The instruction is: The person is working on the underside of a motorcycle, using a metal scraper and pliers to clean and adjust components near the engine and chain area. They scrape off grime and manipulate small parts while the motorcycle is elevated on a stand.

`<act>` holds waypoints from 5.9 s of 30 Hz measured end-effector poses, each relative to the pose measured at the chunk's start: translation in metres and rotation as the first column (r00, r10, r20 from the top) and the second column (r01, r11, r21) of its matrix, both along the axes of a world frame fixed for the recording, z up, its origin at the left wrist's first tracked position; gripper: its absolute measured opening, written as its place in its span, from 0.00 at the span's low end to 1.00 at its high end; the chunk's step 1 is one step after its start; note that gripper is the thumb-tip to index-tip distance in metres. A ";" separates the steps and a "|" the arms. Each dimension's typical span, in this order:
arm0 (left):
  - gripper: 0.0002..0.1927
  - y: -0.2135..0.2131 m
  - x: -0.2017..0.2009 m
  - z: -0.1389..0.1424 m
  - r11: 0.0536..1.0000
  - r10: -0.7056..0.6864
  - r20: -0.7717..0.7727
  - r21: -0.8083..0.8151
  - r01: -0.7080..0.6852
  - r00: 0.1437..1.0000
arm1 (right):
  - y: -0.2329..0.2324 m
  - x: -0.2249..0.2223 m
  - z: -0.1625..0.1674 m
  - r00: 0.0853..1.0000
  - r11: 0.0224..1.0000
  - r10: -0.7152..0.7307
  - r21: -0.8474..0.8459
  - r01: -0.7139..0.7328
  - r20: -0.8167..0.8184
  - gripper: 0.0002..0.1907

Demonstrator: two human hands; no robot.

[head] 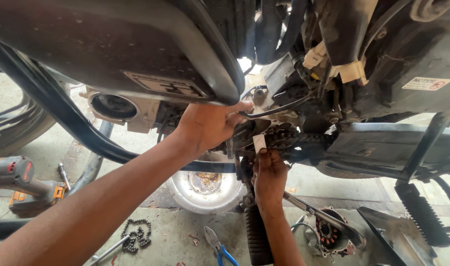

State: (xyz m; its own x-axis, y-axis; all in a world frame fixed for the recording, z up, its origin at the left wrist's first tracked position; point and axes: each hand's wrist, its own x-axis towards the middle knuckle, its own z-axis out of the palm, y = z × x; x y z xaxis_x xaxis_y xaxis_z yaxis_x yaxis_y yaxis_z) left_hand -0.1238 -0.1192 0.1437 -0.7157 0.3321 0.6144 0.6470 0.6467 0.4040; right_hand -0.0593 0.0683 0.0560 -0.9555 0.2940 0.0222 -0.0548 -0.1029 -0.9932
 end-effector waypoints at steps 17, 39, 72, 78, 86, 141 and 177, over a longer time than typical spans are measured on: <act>0.16 0.001 -0.002 0.001 0.996 0.028 0.069 -0.088 -0.022 0.997 | 0.006 -0.001 -0.008 1.000 1.000 -0.013 0.012 0.013 -0.013 0.18; 0.15 0.002 -0.007 0.000 0.998 0.002 -0.076 -0.060 -0.006 0.997 | 0.019 0.032 0.010 0.981 0.783 -0.045 0.603 0.151 -0.188 0.03; 0.18 0.007 -0.007 -0.003 1.000 -0.015 0.006 0.011 0.015 1.000 | 0.024 0.001 0.002 0.831 0.431 0.224 0.817 0.384 -0.509 0.07; 0.14 0.008 -0.009 -0.003 0.999 -0.022 0.022 0.032 0.021 1.000 | 0.021 -0.005 -0.001 0.817 0.414 0.270 0.828 0.379 -0.509 0.09; 0.13 0.003 -0.005 0.004 0.996 -0.006 -0.094 0.089 0.015 0.996 | 0.020 0.010 0.001 0.819 0.277 0.186 0.829 0.486 -0.542 0.09; 0.07 0.006 0.000 0.012 0.992 -0.118 -0.024 0.044 0.119 0.993 | 0.027 0.016 0.036 0.837 0.342 0.133 0.817 0.464 -0.531 0.11; 0.11 0.007 0.005 0.010 0.994 -0.094 0.082 0.057 0.089 0.992 | 0.051 -0.009 0.023 0.629 0.589 0.295 0.655 0.473 -0.720 0.09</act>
State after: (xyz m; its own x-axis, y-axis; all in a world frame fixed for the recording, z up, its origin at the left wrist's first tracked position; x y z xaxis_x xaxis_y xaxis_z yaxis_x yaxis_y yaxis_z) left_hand -0.1189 -0.1124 0.1536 -0.7336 0.3669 0.5720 0.6647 0.5624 0.4918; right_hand -0.0686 0.1194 0.0794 -0.4477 -0.1250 0.8854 -0.6961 0.6702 -0.2573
